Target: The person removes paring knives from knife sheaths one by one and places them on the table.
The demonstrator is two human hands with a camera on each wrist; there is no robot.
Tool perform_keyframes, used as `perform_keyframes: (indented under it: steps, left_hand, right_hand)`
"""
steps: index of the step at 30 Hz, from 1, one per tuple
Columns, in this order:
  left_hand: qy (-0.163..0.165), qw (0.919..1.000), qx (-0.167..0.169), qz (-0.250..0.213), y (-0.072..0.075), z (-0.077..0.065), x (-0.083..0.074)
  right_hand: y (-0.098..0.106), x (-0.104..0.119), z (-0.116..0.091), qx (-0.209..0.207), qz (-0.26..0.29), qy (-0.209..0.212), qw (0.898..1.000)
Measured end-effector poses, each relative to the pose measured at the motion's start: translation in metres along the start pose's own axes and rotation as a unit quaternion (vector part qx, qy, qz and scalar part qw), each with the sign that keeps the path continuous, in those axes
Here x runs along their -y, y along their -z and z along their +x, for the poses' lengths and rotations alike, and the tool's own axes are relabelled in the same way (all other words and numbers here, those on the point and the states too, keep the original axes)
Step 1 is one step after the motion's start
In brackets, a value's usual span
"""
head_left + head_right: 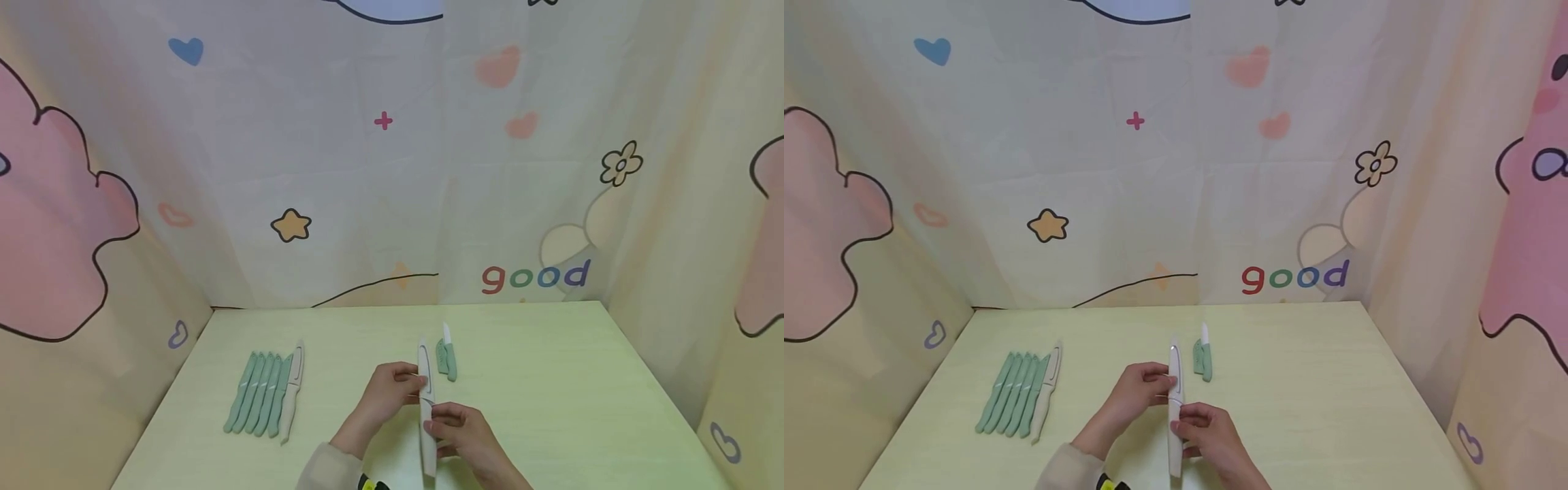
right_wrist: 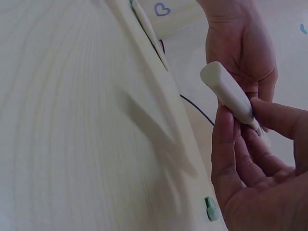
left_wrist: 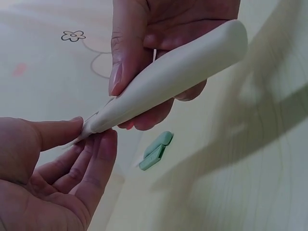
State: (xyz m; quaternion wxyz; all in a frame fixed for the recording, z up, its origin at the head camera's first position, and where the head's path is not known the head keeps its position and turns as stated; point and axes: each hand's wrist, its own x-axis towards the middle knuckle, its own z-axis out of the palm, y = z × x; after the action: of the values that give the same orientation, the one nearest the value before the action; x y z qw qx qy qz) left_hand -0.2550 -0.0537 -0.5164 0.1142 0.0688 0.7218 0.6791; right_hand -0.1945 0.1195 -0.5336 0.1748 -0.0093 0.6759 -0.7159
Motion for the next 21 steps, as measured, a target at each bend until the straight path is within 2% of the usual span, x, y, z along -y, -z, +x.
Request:
perform_keyframes:
  steps: [9, 21]
  left_hand:
    - [0.0, 0.9998, -0.005, -0.018, -0.0007, 0.0049, 0.0036]
    - [-0.002, 0.9998, -0.015, -0.015, -0.0023, 0.0062, 0.0031]
  right_hand:
    - [-0.0003, -0.0021, -0.0006, -0.001, -0.005, -0.002, 1.0]
    - [-0.0013, -0.001, -0.0005, -0.004, -0.009, -0.004, 1.0]
